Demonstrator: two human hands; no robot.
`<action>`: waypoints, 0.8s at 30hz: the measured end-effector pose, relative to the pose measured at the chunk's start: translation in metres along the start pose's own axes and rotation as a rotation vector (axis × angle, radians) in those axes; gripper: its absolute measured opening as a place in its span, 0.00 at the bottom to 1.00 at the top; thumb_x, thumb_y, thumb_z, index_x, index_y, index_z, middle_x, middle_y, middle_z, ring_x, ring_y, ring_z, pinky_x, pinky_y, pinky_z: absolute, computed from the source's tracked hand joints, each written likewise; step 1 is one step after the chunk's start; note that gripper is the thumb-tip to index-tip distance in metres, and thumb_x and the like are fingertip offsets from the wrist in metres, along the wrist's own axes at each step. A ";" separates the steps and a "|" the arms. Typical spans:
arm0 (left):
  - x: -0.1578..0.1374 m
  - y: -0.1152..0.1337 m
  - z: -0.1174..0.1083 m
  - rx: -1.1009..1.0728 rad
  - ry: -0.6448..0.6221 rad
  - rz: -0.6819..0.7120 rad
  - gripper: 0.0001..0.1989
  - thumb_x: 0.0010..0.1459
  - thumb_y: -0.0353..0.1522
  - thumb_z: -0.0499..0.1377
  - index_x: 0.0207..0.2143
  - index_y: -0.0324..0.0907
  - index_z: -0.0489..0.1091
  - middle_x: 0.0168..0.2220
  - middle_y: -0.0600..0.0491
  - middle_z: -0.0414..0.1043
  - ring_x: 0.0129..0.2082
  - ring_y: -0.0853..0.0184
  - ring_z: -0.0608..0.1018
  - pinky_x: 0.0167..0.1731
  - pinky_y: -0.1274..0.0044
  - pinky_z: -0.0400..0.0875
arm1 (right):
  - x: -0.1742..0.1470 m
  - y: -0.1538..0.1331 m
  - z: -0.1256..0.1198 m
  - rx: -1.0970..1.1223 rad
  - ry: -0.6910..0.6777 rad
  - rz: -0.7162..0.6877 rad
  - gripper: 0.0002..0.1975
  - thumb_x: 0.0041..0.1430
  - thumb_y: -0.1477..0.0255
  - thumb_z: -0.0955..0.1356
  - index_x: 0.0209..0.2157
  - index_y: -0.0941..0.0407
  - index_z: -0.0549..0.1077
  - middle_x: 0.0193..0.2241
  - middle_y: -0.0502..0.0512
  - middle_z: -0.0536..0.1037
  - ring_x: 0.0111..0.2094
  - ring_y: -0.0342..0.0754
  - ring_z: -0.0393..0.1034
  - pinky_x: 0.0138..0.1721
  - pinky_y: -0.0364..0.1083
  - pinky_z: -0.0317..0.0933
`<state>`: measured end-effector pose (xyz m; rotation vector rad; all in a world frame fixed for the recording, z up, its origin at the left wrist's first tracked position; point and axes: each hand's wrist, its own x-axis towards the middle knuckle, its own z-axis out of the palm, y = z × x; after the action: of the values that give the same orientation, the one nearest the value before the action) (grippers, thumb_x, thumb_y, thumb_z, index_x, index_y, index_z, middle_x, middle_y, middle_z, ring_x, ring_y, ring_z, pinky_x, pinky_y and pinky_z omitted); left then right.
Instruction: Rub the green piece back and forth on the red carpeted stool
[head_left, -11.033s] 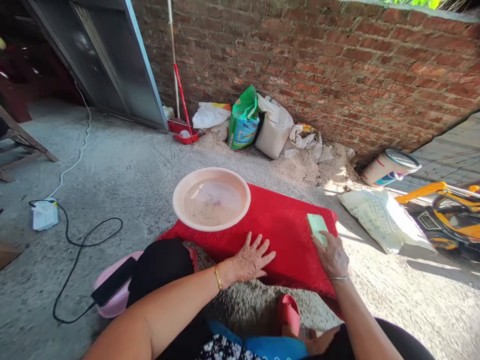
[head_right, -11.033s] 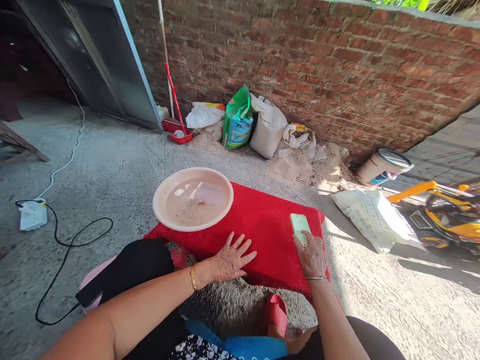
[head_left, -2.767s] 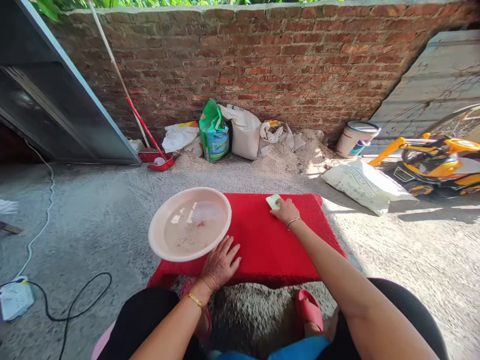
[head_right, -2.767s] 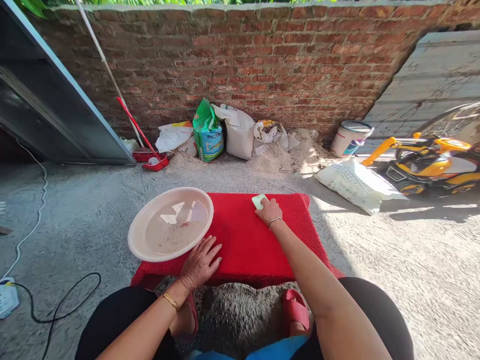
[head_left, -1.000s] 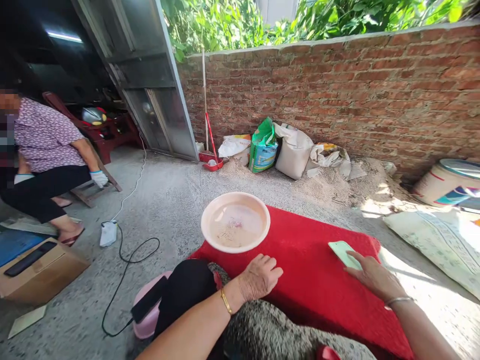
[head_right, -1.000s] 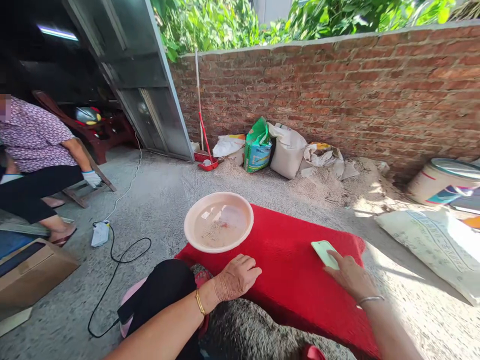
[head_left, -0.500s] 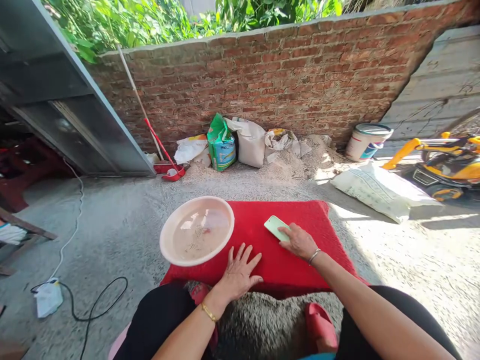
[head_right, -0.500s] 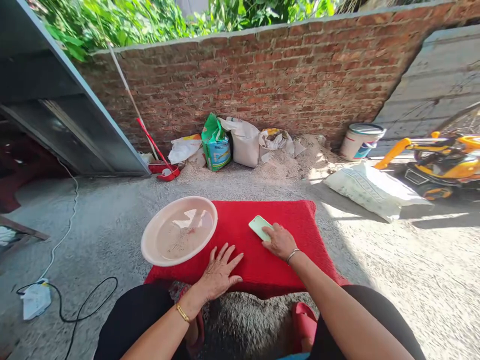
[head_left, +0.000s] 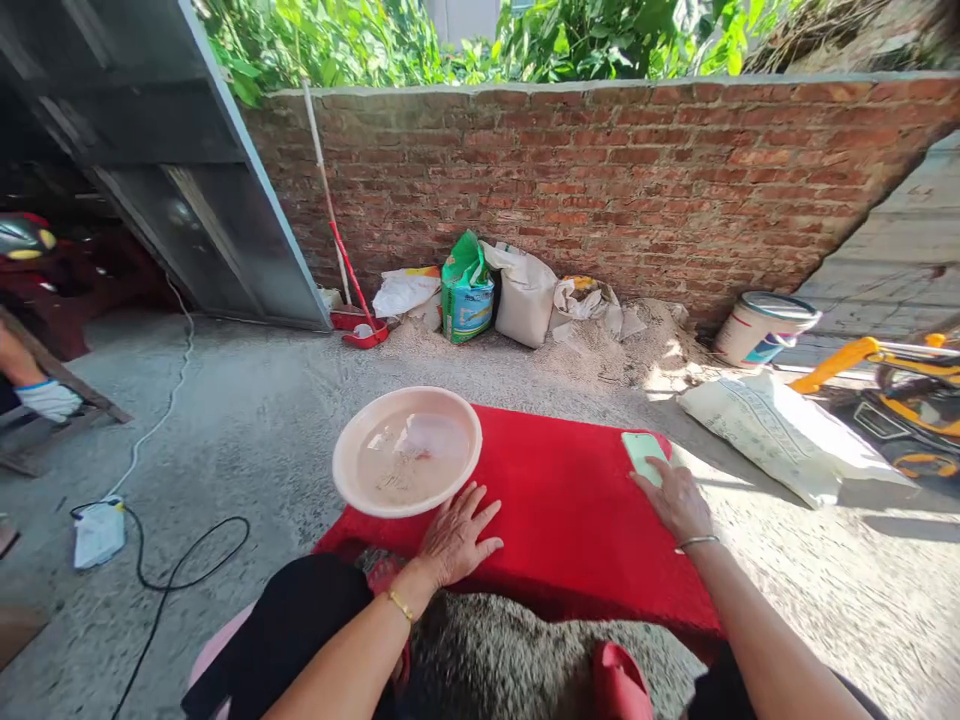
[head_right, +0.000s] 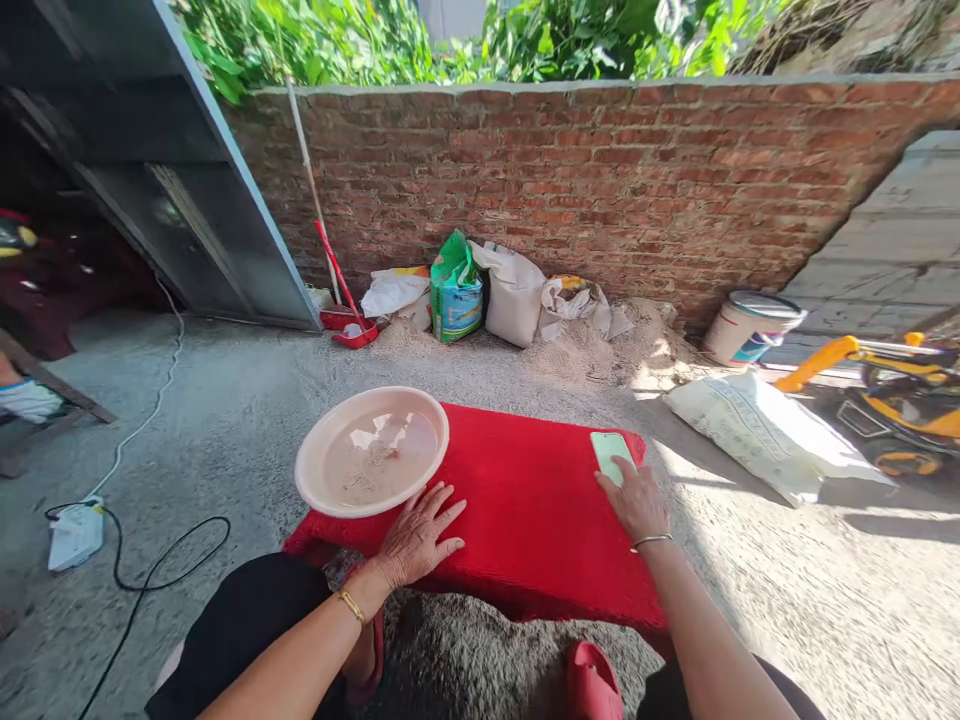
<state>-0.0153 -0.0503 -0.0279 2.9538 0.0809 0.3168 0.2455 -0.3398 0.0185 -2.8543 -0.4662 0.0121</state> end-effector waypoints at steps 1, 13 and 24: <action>0.000 0.001 0.000 -0.011 0.000 -0.008 0.28 0.58 0.47 0.54 0.59 0.51 0.60 0.63 0.48 0.56 0.64 0.57 0.57 0.60 0.59 0.54 | 0.006 -0.016 0.006 0.024 -0.007 -0.048 0.27 0.62 0.55 0.59 0.57 0.54 0.63 0.44 0.63 0.67 0.46 0.56 0.68 0.45 0.52 0.63; 0.001 0.000 0.001 -0.052 -0.015 -0.018 0.27 0.59 0.47 0.54 0.58 0.48 0.62 0.63 0.45 0.56 0.64 0.55 0.56 0.58 0.60 0.58 | 0.037 -0.223 0.073 0.058 -0.131 -0.394 0.25 0.61 0.55 0.63 0.57 0.49 0.65 0.47 0.59 0.65 0.45 0.52 0.66 0.45 0.47 0.60; 0.002 0.000 0.004 -0.042 0.084 -0.004 0.25 0.58 0.44 0.56 0.56 0.47 0.66 0.61 0.46 0.60 0.63 0.55 0.59 0.58 0.61 0.58 | 0.068 -0.081 0.030 -0.038 -0.093 0.040 0.26 0.60 0.55 0.61 0.57 0.50 0.64 0.49 0.63 0.65 0.48 0.58 0.66 0.46 0.55 0.60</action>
<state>-0.0121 -0.0512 -0.0311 2.8982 0.0903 0.4363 0.2833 -0.2370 0.0112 -2.9093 -0.4319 0.1452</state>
